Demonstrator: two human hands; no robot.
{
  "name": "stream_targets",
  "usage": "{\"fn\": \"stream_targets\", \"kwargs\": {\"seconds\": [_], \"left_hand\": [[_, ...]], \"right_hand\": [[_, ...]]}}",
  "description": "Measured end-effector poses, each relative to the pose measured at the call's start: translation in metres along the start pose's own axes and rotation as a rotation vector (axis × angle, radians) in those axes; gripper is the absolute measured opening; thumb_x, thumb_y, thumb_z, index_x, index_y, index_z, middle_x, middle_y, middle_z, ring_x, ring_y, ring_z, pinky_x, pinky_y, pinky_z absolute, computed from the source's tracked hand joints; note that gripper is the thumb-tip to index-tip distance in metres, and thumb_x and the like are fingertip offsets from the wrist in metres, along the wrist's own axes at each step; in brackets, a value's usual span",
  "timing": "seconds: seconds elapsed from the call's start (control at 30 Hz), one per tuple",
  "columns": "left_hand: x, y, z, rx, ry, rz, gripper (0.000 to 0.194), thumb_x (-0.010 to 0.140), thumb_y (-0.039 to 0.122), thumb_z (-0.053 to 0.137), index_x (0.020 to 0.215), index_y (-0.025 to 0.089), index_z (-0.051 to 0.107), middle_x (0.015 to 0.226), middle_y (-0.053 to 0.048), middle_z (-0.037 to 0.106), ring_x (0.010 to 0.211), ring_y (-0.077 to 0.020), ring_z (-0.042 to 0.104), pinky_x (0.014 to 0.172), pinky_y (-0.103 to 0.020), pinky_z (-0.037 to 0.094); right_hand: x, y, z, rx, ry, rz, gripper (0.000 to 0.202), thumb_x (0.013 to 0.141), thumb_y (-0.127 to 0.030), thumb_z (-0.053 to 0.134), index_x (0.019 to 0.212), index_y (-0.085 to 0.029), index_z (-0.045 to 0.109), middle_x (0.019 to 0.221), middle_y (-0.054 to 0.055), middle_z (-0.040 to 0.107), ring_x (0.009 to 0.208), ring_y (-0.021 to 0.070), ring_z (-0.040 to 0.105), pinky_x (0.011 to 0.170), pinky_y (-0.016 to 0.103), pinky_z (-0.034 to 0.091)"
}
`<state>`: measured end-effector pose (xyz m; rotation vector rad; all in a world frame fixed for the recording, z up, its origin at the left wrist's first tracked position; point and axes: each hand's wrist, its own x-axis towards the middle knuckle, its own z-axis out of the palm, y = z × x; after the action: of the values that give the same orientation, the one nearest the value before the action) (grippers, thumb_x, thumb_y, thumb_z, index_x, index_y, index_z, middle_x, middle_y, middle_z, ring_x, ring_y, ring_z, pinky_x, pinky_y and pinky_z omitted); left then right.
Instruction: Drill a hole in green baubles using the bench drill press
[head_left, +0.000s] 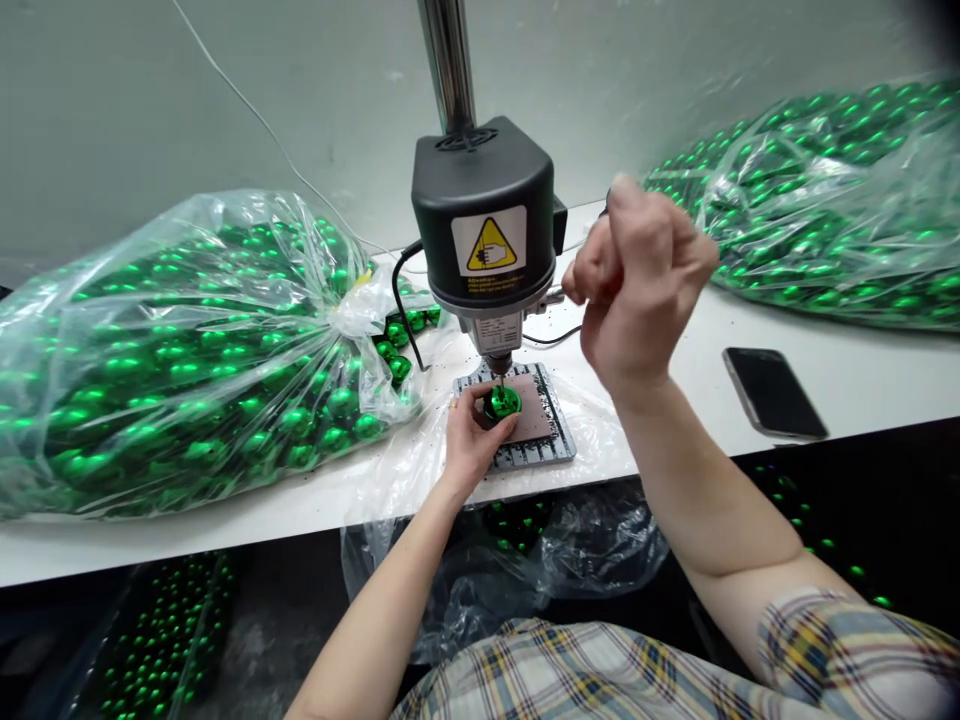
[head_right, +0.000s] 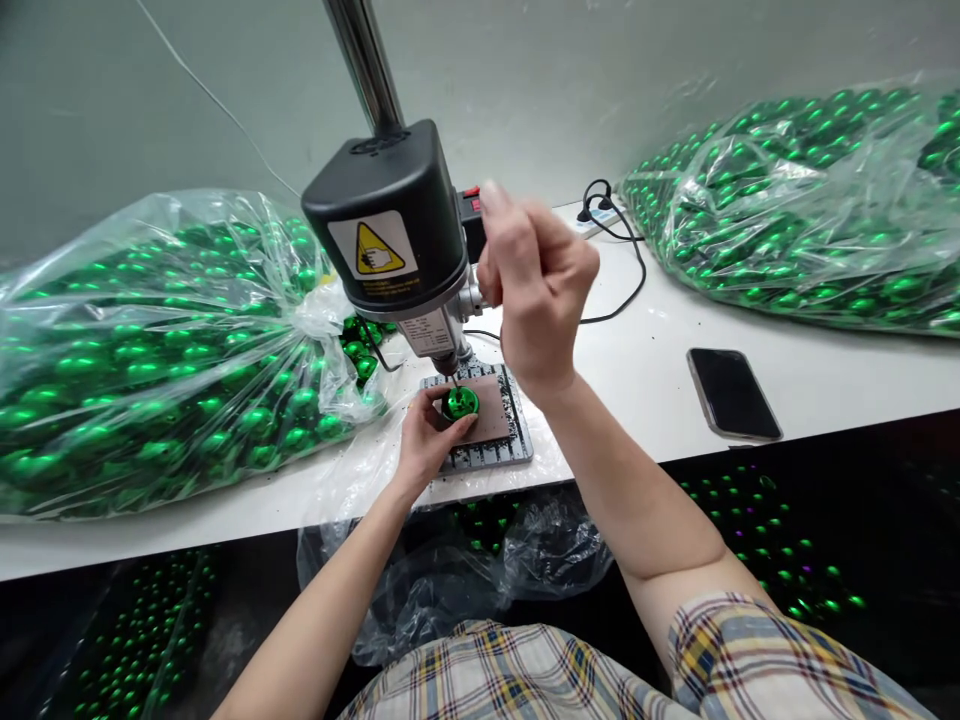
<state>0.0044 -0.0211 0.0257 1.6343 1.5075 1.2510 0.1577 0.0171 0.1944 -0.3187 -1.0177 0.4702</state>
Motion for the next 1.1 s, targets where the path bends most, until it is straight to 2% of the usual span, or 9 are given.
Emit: {"fn": "stream_targets", "kwargs": {"seconds": [0.1, 0.2, 0.27, 0.43, 0.6, 0.8, 0.9, 1.0, 1.1], "left_hand": [[-0.034, 0.023, -0.022, 0.107, -0.021, 0.072, 0.038, 0.074, 0.029, 0.083, 0.106, 0.023, 0.065, 0.096, -0.004, 0.067, 0.083, -0.02, 0.06, 0.075, -0.032, 0.048], [-0.067, 0.036, -0.052, 0.219, -0.362, 0.194, 0.039, 0.074, 0.033, 0.085, 0.108, 0.026, 0.066, 0.101, -0.005, 0.07, 0.091, -0.025, 0.064, 0.079, -0.035, 0.05], [-0.07, 0.035, -0.071, 0.271, -0.454, 0.227, 0.039, 0.078, 0.04, 0.084, 0.111, 0.027, 0.067, 0.104, -0.006, 0.071, 0.095, -0.027, 0.064, 0.081, -0.037, 0.051], [0.018, 0.01, -0.106, 0.432, -0.019, 0.154, 0.024, 0.1, 0.024, 0.049, 0.117, 0.022, 0.066, 0.109, -0.012, 0.07, 0.096, -0.0262, 0.064, 0.089, -0.04, 0.051], [0.125, -0.014, -0.108, 0.846, -0.309, 0.055, 0.019, 0.073, 0.004, 0.064, 0.082, 0.018, 0.071, 0.103, -0.017, 0.066, 0.112, -0.0373, 0.058, 0.105, -0.05, 0.043], [0.155, -0.027, -0.106, 0.867, -0.4, 0.016, 0.02, 0.059, 0.005, 0.074, 0.073, 0.018, 0.07, 0.091, -0.014, 0.065, 0.103, -0.0363, 0.06, 0.1, -0.047, 0.047], [0.143, -0.017, -0.12, 0.708, -0.197, 0.077, 0.026, 0.07, 0.016, 0.075, 0.095, 0.02, 0.075, 0.101, -0.012, 0.064, 0.101, -0.0329, 0.062, 0.1, -0.047, 0.048], [0.114, 0.0, -0.128, 0.154, 0.132, 0.084, 0.031, 0.088, 0.04, 0.068, 0.115, 0.025, 0.069, 0.107, -0.008, 0.065, 0.097, -0.0253, 0.064, 0.094, -0.042, 0.055], [0.071, 0.015, -0.118, -0.444, 0.121, -0.137, 0.042, 0.09, 0.058, 0.067, 0.115, 0.025, 0.062, 0.111, -0.008, 0.068, 0.096, -0.0212, 0.067, 0.086, -0.038, 0.061]], "right_hand": [[0.019, -0.003, 0.009, 0.034, -0.013, 0.077, 0.047, 0.089, -0.034, 0.072, 0.054, -0.023, 0.042, 0.045, -0.006, 0.034, 0.039, 0.0089, 0.031, 0.038, 0.031, 0.022], [0.022, -0.003, 0.008, 0.048, -0.015, 0.103, 0.047, 0.088, -0.035, 0.074, 0.056, -0.023, 0.042, 0.047, -0.007, 0.032, 0.039, 0.0088, 0.032, 0.036, 0.031, 0.022], [0.019, -0.002, 0.007, 0.02, -0.021, 0.105, 0.048, 0.088, -0.039, 0.074, 0.057, -0.024, 0.041, 0.049, -0.006, 0.031, 0.039, 0.0083, 0.031, 0.037, 0.03, 0.024], [0.016, -0.003, 0.006, -0.06, -0.014, 0.117, 0.053, 0.089, -0.047, 0.071, 0.059, -0.024, 0.035, 0.049, -0.005, 0.029, 0.041, 0.0093, 0.031, 0.038, 0.029, 0.025], [0.016, -0.002, 0.006, -0.082, -0.017, 0.121, 0.052, 0.09, -0.048, 0.069, 0.059, -0.024, 0.035, 0.051, -0.004, 0.029, 0.042, 0.0097, 0.03, 0.038, 0.029, 0.025], [0.017, -0.001, 0.005, -0.044, -0.02, 0.103, 0.051, 0.089, -0.045, 0.073, 0.059, -0.024, 0.037, 0.049, -0.005, 0.031, 0.041, 0.0094, 0.031, 0.037, 0.029, 0.024], [0.017, -0.001, 0.005, -0.028, -0.024, 0.097, 0.051, 0.089, -0.045, 0.073, 0.059, -0.023, 0.037, 0.049, -0.005, 0.033, 0.039, 0.0085, 0.031, 0.038, 0.03, 0.024], [0.017, -0.001, 0.005, -0.03, -0.035, 0.089, 0.052, 0.089, -0.046, 0.072, 0.059, -0.024, 0.036, 0.049, -0.006, 0.034, 0.039, 0.0086, 0.032, 0.038, 0.03, 0.024], [0.018, -0.001, 0.006, -0.027, -0.025, 0.092, 0.05, 0.09, -0.043, 0.071, 0.058, -0.024, 0.037, 0.048, -0.006, 0.035, 0.039, 0.0087, 0.032, 0.038, 0.03, 0.024]]}}
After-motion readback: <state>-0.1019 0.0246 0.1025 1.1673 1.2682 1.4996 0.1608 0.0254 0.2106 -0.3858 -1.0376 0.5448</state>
